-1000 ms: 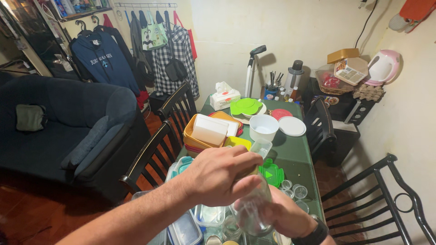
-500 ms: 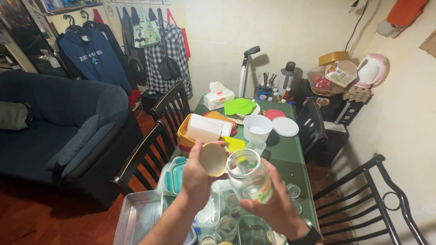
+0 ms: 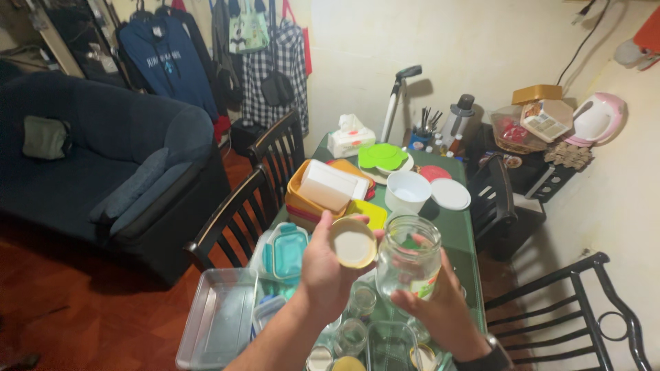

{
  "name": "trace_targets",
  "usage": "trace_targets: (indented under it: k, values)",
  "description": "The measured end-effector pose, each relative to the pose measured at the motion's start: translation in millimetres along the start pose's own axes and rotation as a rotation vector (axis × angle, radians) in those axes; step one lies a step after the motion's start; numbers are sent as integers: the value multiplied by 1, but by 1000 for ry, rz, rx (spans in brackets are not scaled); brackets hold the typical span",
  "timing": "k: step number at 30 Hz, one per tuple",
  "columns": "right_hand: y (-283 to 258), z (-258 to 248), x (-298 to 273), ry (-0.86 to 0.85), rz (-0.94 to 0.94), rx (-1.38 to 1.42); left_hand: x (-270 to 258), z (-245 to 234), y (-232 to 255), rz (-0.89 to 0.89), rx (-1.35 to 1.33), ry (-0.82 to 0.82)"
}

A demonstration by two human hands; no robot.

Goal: The person sorts and stacks various plastic food storage containers and glass jars on a table. They match lids to containers, nest smaller containers inside larger ones, and arrange the items into organized piles.

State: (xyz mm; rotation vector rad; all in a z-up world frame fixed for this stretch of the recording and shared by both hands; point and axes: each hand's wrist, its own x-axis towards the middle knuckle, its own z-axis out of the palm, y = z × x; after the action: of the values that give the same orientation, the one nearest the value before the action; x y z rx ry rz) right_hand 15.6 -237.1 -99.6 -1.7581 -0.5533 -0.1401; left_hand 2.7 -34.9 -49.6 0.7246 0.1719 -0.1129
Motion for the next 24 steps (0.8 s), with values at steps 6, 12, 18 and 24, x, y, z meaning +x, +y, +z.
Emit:
trace_targets:
  k: [6,12,18,24]
  values:
    - [25,10,16,54,43,78,33,-15,-30,83,-195,61]
    - [31,7,26,7,121,-33,55,-31,-45,38,-174,104]
    - [60,2,19,117,155,-361,86,-57,-62,-33,90,67]
    - [126,20,15,152,298,-607,63,-141,-50,-144,196,298]
